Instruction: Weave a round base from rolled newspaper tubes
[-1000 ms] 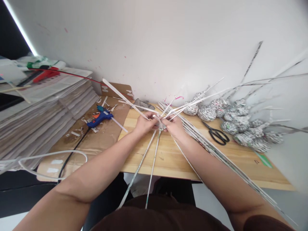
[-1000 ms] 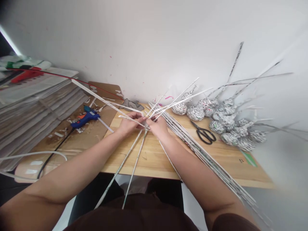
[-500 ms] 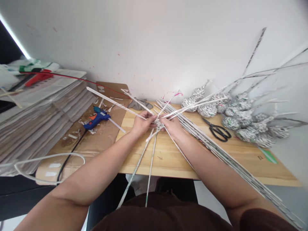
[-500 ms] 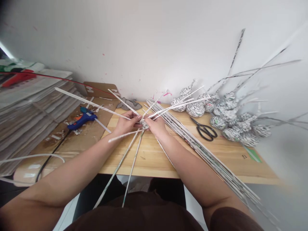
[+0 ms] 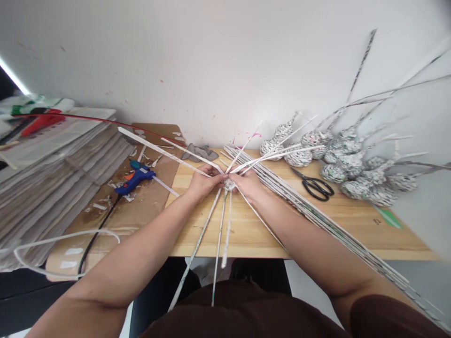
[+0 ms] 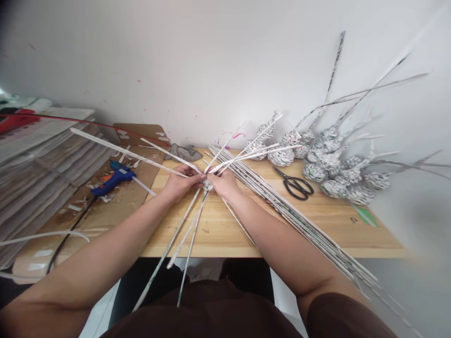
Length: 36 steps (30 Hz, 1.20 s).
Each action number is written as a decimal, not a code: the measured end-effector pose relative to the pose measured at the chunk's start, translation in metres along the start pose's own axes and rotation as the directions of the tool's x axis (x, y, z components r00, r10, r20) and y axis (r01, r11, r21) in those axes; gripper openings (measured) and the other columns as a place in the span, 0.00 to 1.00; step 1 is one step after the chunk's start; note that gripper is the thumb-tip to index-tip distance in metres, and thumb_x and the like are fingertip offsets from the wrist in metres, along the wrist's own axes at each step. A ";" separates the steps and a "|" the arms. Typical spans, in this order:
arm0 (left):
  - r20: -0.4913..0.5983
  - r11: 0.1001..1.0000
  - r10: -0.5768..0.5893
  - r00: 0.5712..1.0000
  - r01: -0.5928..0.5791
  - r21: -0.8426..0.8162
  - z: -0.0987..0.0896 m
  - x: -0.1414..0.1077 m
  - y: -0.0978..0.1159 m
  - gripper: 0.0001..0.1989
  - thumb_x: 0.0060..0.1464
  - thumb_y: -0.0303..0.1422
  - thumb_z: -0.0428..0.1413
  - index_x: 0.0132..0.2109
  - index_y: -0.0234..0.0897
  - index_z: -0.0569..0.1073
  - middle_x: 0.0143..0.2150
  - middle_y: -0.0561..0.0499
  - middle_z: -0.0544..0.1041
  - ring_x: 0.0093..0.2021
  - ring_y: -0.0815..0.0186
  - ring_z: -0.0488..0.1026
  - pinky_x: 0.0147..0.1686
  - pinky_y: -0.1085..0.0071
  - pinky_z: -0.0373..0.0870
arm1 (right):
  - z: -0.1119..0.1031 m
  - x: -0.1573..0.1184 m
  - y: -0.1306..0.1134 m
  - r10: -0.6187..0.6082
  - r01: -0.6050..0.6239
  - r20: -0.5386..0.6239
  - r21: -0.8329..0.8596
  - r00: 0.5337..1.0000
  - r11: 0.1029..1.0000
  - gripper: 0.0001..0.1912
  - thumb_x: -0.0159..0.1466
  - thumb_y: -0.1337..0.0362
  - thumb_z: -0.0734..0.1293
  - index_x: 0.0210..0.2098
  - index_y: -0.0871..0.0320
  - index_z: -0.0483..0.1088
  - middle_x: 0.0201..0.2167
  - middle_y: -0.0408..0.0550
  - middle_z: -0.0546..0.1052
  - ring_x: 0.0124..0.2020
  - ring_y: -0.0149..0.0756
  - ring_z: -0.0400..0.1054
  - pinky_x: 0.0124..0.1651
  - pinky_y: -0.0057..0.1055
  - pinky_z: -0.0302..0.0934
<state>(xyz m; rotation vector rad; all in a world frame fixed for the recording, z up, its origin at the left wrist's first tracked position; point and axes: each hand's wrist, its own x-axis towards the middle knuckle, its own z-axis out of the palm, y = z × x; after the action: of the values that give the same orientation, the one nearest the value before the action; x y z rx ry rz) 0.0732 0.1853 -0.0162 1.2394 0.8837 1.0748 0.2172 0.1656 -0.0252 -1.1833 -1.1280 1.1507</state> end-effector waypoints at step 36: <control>0.010 0.984 -0.160 0.987 0.160 -0.082 -0.003 0.003 -0.002 0.22 0.27 0.33 0.72 0.34 0.29 0.78 0.30 0.47 0.79 0.30 0.65 0.77 0.33 0.71 0.76 | -0.012 -0.003 -0.007 -0.043 0.063 0.116 -0.172 0.992 0.983 0.07 0.55 0.61 0.68 0.28 0.59 0.73 0.23 0.45 0.76 0.22 0.31 0.69 0.23 0.27 0.66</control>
<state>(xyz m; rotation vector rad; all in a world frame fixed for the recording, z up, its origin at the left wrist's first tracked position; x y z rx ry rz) 0.0713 0.1896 -0.0189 1.0822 0.9116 0.9711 0.2295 0.1616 -0.0193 -1.2269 -1.3612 1.1051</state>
